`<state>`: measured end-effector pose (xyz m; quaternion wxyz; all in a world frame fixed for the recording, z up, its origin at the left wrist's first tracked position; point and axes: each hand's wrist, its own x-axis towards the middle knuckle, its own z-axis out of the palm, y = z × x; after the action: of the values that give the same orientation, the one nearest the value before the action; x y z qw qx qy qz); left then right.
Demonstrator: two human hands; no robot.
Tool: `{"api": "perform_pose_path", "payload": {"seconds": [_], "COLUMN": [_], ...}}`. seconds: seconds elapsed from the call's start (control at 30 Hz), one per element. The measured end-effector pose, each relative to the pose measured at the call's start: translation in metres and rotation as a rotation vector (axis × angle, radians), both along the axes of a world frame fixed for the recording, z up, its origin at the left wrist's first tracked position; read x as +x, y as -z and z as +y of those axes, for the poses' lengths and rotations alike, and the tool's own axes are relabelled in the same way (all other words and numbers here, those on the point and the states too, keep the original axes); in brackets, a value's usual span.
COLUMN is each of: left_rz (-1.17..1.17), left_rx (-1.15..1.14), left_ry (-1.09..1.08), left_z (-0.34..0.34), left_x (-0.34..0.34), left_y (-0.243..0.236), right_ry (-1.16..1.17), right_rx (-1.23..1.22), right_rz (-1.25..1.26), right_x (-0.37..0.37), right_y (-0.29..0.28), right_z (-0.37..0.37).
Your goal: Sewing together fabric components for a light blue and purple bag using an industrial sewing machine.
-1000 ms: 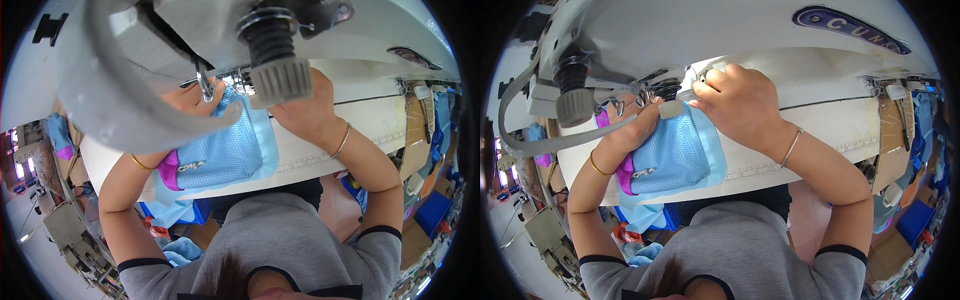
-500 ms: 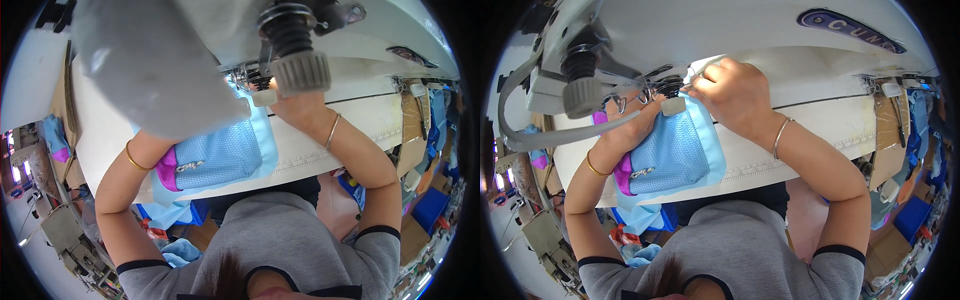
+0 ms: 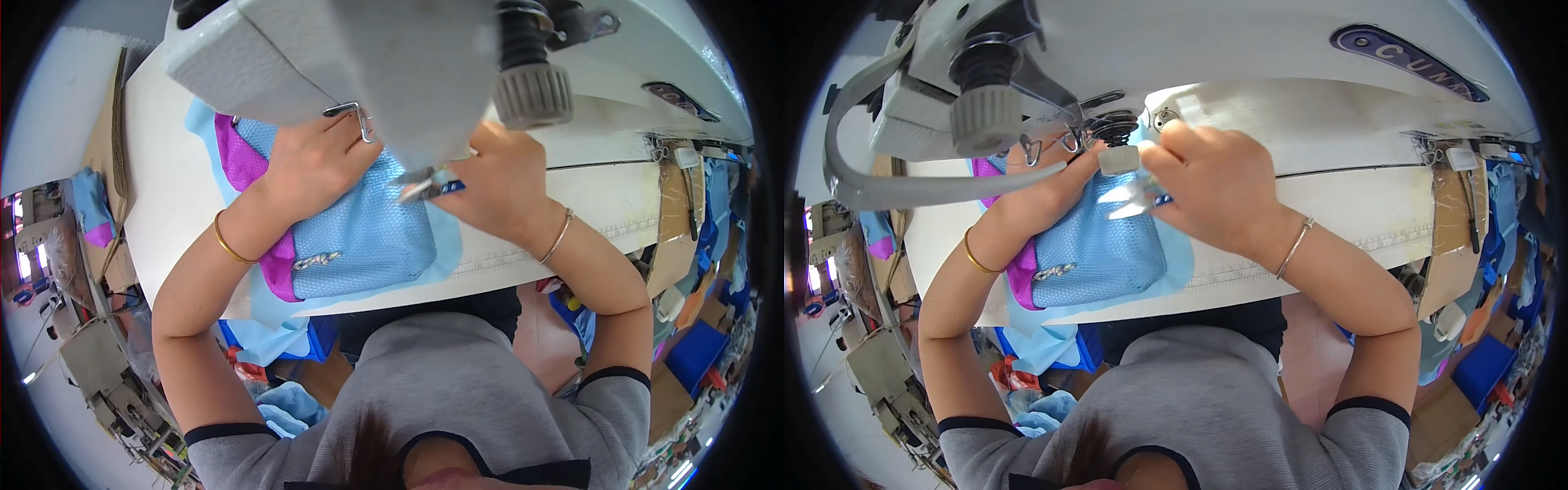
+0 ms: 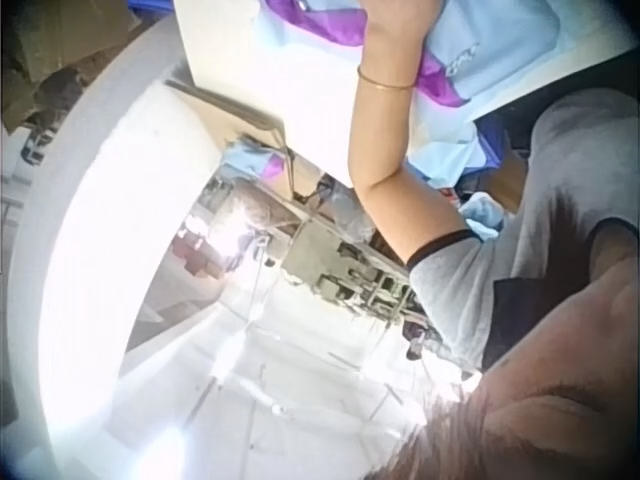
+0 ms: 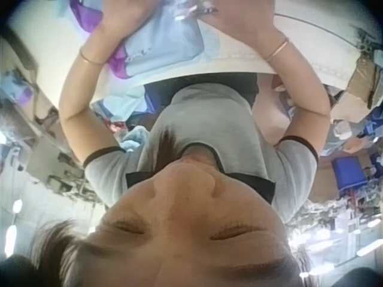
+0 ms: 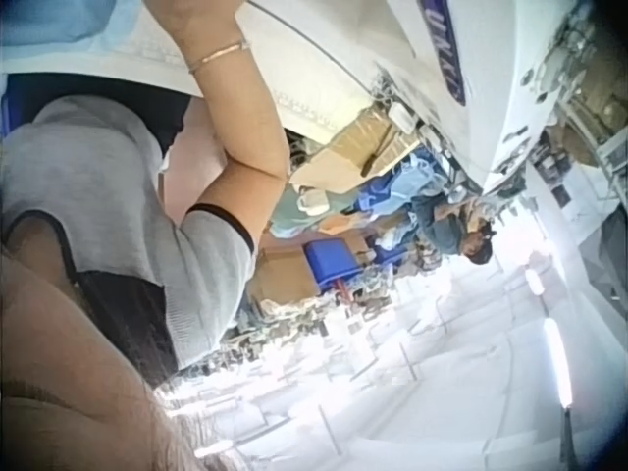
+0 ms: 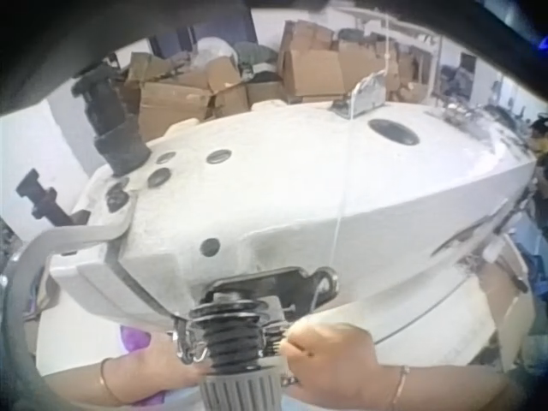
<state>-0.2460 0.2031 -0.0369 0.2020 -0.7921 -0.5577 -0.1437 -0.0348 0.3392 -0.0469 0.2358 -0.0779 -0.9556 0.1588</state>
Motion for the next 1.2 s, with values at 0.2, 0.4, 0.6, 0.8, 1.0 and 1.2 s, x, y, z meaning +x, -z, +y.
{"api": "perform_pose_path", "payload": {"seconds": [0.2, 0.4, 0.6, 0.8, 1.0, 1.2], "left_rz": [-0.032, -0.088, -0.152, -0.049, -0.027, -0.057], "left_rx": [-0.02, -0.061, -0.05, 0.051, 0.035, 0.097], "left_ry": [-0.001, 0.007, -0.094, -0.109, -0.179, -0.203], "left_z": [-0.003, -0.005, -0.005, -0.003, 0.002, 0.003], "left_x": [0.004, 0.001, 0.007, 0.011, 0.018, 0.019], "left_y": [-0.003, 0.005, 0.007, 0.01, 0.011, 0.008], "right_ry": [-0.242, -0.23, -0.205, -0.202, -0.19, -0.212], "right_rx": [0.037, 0.094, 0.15, 0.102, 0.123, 0.096], "right_rz": [-0.054, -0.005, -0.007, -0.046, -0.083, -0.092], "right_x": [-0.001, -0.002, -0.001, -0.004, -0.004, -0.005], "right_y": [0.002, 0.003, -0.002, -0.001, 0.0, 0.003], "right_z": [-0.008, -0.005, -0.001, 0.001, 0.008, 0.012]}}
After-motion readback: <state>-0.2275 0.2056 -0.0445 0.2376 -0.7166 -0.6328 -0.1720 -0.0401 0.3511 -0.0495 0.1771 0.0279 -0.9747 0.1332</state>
